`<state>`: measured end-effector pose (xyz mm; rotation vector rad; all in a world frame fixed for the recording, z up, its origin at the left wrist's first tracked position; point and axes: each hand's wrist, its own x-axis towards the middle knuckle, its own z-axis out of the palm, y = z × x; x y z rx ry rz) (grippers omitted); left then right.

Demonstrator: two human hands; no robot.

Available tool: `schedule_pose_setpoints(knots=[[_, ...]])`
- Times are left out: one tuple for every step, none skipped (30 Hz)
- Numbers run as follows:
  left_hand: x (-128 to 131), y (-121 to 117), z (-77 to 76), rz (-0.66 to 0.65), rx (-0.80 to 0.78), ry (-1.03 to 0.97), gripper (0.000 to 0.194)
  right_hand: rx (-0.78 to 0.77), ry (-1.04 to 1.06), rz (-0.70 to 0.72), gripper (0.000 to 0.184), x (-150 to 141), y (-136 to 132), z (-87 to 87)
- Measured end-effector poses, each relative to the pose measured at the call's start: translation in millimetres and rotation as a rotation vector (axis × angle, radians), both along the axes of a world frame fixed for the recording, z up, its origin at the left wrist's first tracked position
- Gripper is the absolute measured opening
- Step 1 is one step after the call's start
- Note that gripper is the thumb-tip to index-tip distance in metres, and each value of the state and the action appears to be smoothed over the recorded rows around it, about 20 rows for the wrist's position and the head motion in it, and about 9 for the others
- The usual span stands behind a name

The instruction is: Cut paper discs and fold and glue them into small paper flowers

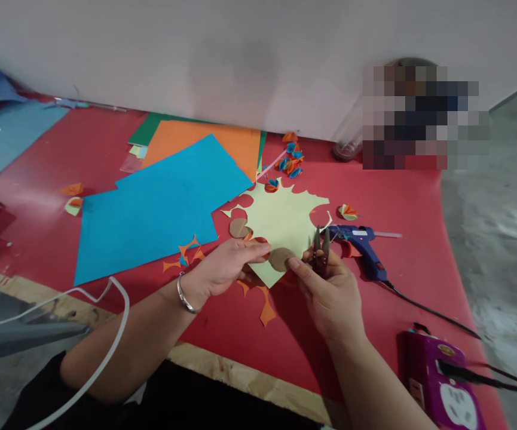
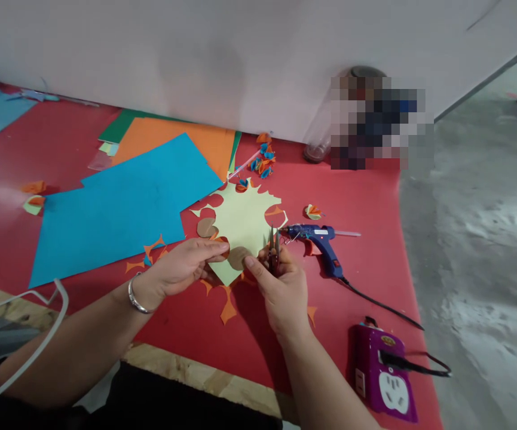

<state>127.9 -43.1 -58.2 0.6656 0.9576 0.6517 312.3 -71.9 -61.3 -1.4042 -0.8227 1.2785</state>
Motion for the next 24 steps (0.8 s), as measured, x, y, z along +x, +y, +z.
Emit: schedule_pose_setpoints(knots=[[0, 0, -0.2, -0.02, 0.022, -0.006, 0.041, 0.007, -0.012, 0.016, 0.061, 0, 0, -0.6], [1, 1, -0.4, -0.033, 0.054, -0.006, 0.04, 0.013, -0.018, 0.028, 0.06, 1, 0, -1.4], [1, 1, -0.6, -0.04, 0.094, -0.004, 0.038, 0.017, -0.02, 0.039, 0.058, 2, 0, -2.4], [1, 1, -0.7, -0.045, 0.135, -0.005, 0.037, 0.02, -0.017, 0.048, 0.056, 2, -1, -3.7], [1, 1, -0.5, -0.055, 0.174, -0.008, 0.035, 0.021, -0.011, 0.055, 0.054, 3, -1, -5.1], [1, 1, 0.1, -0.064, 0.21, -0.007, 0.034, 0.021, -0.006, 0.061, 0.052, 4, -1, -6.4], [0, 1, 1.1, -0.066, 0.246, -0.001, 0.033, 0.025, -0.004, 0.064, 0.05, 4, -1, -7.6], [0, 0, 2.4, -0.063, 0.283, 0.016, 0.033, 0.03, -0.005, 0.067, 0.049, 4, -1, -8.5], [-1, -1, 4.1, -0.06, 0.321, 0.041, 0.033, 0.035, -0.008, 0.071, 0.047, 4, -1, -8.9], [-1, -3, 5.8, -0.055, 0.356, 0.074, 0.034, 0.038, -0.009, 0.075, 0.046, 4, -1, -8.8], [-1, -4, 7.5, -0.05, 0.383, 0.107, 0.035, 0.038, -0.008, 0.077, 0.047, 4, -1, -8.2], [-1, -5, 8.9, -0.047, 0.397, 0.133, 0.037, 0.036, -0.003, 0.075, 0.048, 3, -1, -7.1], [-1, -6, 10.0, -0.053, 0.389, 0.143, 0.037, 0.031, 0.002, 0.073, 0.05, 3, -1, -5.8], [0, -7, 10.6, -0.062, 0.365, 0.139, 0.037, 0.026, 0.006, 0.072, 0.051, 2, -1, -4.3], [1, -8, 10.6, -0.068, 0.331, 0.122, 0.038, 0.023, 0.007, 0.072, 0.052, 1, -1, -2.9], [3, -9, 10.2, -0.067, 0.296, 0.099, 0.039, 0.021, 0.009, 0.075, 0.053, 1, -1, -1.7], [5, -10, 9.5, -0.061, 0.267, 0.077, 0.04, 0.019, 0.012, 0.08, 0.053, 0, -1, -0.8], [6, -10, 8.5, -0.049, 0.249, 0.063, 0.043, 0.017, 0.016, 0.087, 0.053, 0, -2, -0.3], [8, -10, 7.5, -0.035, 0.24, 0.055, 0.045, 0.015, 0.022, 0.095, 0.053, 0, -2, -0.2], [9, -10, 6.7, -0.024, 0.236, 0.05, 0.047, 0.014, 0.027, 0.103, 0.052, 0, -2, -0.5], [9, -10, 6.1, -0.019, 0.232, 0.045, 0.048, 0.015, 0.03, 0.108, 0.051, 0, -2, -1.0], [10, -9, 5.8, -0.019, 0.23, 0.04, 0.048, 0.017, 0.03, 0.112, 0.049, 0, -2, -1.6], [10, -9, 5.6, -0.018, 0.229, 0.036, 0.049, 0.02, 0.03, 0.116, 0.048, 0, -2, -2.1], [10, -9, 5.6, -0.016, 0.231, 0.034, 0.049, 0.022, 0.03, 0.119, 0.047, 0, -2, -2.4]])
